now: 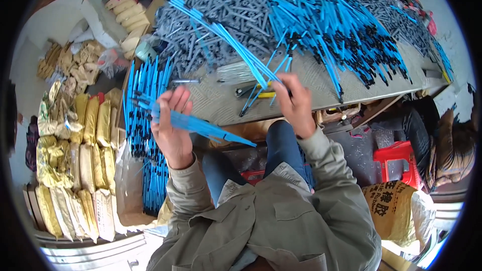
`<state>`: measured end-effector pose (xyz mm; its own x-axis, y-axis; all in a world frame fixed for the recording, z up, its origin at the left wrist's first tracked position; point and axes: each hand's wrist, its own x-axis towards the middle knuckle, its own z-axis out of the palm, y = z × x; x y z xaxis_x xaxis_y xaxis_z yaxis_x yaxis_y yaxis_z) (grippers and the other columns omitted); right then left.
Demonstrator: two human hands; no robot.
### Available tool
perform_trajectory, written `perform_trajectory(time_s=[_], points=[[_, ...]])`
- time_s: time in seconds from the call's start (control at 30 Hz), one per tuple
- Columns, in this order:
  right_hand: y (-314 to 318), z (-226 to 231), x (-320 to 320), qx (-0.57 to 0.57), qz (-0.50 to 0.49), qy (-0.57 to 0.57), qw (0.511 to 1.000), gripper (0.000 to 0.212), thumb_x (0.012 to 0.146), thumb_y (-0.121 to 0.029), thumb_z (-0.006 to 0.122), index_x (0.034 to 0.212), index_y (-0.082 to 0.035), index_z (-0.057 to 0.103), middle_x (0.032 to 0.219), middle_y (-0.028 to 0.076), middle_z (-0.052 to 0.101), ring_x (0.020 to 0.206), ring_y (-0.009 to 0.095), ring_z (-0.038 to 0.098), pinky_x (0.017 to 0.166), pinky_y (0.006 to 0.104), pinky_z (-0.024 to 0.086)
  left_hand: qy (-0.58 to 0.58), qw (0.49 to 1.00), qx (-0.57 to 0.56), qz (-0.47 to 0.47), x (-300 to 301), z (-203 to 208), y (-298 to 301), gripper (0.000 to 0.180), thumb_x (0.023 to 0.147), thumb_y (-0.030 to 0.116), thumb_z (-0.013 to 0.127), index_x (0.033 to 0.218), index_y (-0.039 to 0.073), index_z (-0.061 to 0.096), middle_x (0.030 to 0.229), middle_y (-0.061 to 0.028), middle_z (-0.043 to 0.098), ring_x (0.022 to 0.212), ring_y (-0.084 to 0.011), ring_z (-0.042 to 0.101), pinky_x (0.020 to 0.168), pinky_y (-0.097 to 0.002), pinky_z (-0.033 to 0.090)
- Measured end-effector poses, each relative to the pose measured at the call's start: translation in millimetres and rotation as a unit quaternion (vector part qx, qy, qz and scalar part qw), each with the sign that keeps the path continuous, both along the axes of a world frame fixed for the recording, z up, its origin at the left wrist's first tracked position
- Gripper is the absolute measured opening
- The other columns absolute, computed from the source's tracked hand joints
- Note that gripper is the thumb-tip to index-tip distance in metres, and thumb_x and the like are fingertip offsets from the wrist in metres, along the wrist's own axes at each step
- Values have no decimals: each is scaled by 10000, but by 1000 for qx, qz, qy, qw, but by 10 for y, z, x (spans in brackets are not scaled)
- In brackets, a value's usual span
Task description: The person assembles blue rods into black hub components using pliers to secure them, creating assembled frames.
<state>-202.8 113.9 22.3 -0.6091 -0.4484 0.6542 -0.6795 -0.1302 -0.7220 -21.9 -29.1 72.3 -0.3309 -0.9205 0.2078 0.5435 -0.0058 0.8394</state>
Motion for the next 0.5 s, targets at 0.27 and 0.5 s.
perform_trajectory(time_s=[0.27, 0.5], points=[[438, -130, 520, 49, 139, -87, 985, 107, 886, -49, 480, 949, 10, 542, 641, 29, 584, 514, 58, 465, 475, 210, 370, -28, 996, -43, -68, 66, 111, -22, 351, 922, 269, 495, 1113, -26, 504, 961, -183, 637, 847, -240, 648, 671, -315, 531], [417, -155, 576, 42, 151, -6, 988, 91, 863, -28, 509, 916, 13, 570, 654, 38, 598, 556, 89, 520, 515, 221, 410, -16, 999, -16, -48, 181, 173, 59, 290, 908, 264, 529, 1059, 17, 551, 872, -126, 652, 696, -177, 629, 618, -294, 525]])
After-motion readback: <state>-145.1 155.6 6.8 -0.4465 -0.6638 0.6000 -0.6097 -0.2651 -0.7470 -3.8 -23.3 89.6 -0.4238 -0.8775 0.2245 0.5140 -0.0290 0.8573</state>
